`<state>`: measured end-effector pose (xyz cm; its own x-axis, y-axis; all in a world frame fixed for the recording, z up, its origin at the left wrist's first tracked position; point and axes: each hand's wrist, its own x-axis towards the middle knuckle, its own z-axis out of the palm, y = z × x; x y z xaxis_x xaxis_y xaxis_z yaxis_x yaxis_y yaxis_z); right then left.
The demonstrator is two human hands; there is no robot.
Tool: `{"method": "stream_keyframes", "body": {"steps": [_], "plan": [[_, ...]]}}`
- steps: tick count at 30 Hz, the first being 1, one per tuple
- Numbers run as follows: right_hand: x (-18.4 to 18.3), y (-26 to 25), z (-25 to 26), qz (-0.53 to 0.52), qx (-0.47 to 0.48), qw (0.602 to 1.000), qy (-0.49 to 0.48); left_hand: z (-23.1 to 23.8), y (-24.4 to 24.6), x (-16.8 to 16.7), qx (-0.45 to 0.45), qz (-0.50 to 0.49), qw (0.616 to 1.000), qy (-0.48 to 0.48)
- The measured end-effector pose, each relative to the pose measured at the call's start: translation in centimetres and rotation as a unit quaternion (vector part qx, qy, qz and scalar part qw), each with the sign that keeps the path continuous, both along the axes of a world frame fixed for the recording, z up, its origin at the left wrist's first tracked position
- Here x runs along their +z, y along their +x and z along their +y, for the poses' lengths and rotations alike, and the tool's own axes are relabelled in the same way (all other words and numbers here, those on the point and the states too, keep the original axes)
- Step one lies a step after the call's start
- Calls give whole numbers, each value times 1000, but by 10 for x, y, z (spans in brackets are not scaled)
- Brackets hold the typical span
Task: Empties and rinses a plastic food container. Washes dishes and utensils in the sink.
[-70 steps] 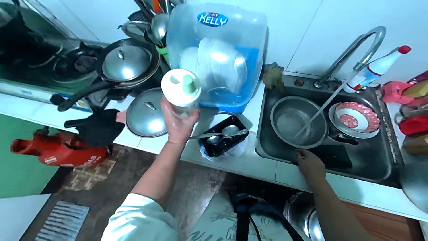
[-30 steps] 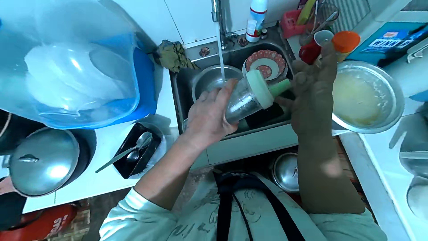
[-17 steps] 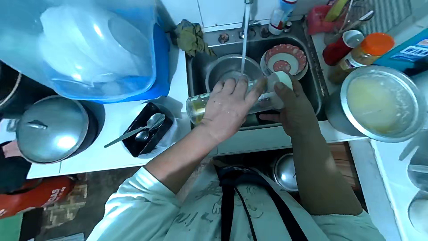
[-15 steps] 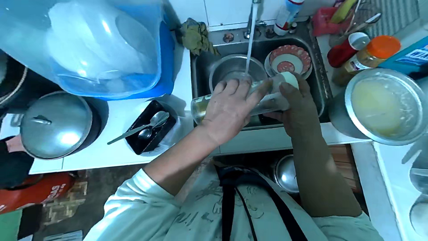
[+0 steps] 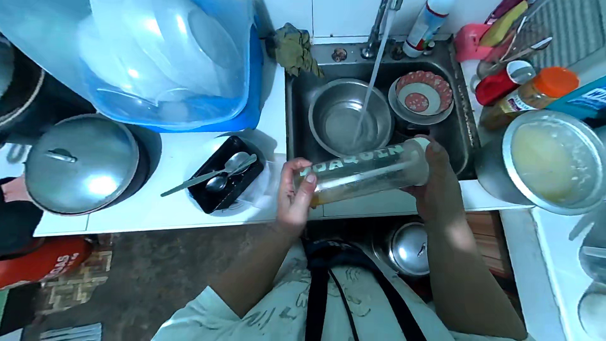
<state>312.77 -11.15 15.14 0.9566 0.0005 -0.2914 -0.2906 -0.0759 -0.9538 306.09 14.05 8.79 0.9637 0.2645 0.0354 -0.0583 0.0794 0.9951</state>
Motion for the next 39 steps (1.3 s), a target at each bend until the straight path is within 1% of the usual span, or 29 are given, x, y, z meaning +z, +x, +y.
{"method": "stream_keyframes", "body": {"steps": [2, 3, 5, 7, 8, 9, 11, 12, 13, 14, 15, 16, 17, 18, 19, 20, 22, 23, 24, 26, 27, 29, 31, 33, 34, 36, 39], "plan": [[-9, -3, 2, -75, -11, 997, -31, -3, -2, -5, 0, 14, 1000, 4], [-11, -4, 3, -113, -13, 993, -45, -3, -1, -7, -5, 32, 999, -22], [-10, -4, 1, -178, -13, 982, -63, -8, 3, -10, -24, 76, 992, -101], [-5, -3, -2, -244, 10, 967, -74, -15, 5, -9, -53, 155, 966, -202], [0, -3, -3, -277, 34, 957, -85, -18, 5, -9, -72, 212, 943, -247], [8, -2, -4, -306, 67, 944, -105, -21, 5, -9, -92, 276, 911, -291], [23, 1, -7, -367, 155, 907, -135, -21, 6, -13, -148, 398, 831, -359], [31, 5, -8, -387, 202, 890, -132, -20, 6, -19, -186, 434, 792, -386], [38, 8, -10, -388, 252, 880, -107, -19, 5, -24, -223, 451, 764, -404], [46, 11, -14, -372, 308, 873, -67, -17, 4, -28, -256, 455, 748, -411], [53, 14, -18, -341, 364, 866, -21, -13, 5, -29, -271, 449, 747, -409], [59, 18, -23, -311, 411, 857, 6, -8, 6, -26, -256, 437, 766, -396], [64, 22, -28, -287, 438, 852, 9, -2, 9, -21, -223, 421, 795, -376], [66, 25, -34, -271, 443, 855, -6, 4, 13, -15, -184, 402, 828, -345], [66, 27, -40, -254, 428, 868, -14, 8, 17, -11, -151, 376, 858, -315], [62, 30, -44, -239, 398, 885, -11, 13, 22, -9, -125, 347, 881, -296], [51, 35, -49, -219, 316, 922, 50, 20, 32, -6, -88, 288, 918, -260], [46, 36, -48, -206, 257, 940, 88, 22, 37, -5, -78, 250, 934, -243], [43, 36, -44, -183, 193, 959, 98, 23, 42, -4, -75, 213, 948, -225], [41, 36, -37, -114, 87, 989, 47, 21, 49, -4, -74, 153, 969, -182], [39, 38, -35, -76, 50, 996, 20, 19, 52, -4, -74, 133, 976, -155], [34, 48, -36, -31, 13, 999, 13, 12, 59, -6, -67, 90, 985, -128], [30, 57, -42, -17, -3, 1000, 10, 3, 67, -9, -71, 50, 990, -111], [27, 63, -51, 0, 1, 1000, -6, -7, 77, -11, -81, 15, 992, -93], [27, 66, -56, 11, 4, 1000, 6, -12, 84, -11, -82, 7, 992, -92], [33, 69, -66, 7, 2, 1000, 18, -23, 99, -9, -81, 29, 991, -103], [42, 67, -83, -76, 27, 997, 3, -40, 115, -2, -115, 135, 975, -132]]}}
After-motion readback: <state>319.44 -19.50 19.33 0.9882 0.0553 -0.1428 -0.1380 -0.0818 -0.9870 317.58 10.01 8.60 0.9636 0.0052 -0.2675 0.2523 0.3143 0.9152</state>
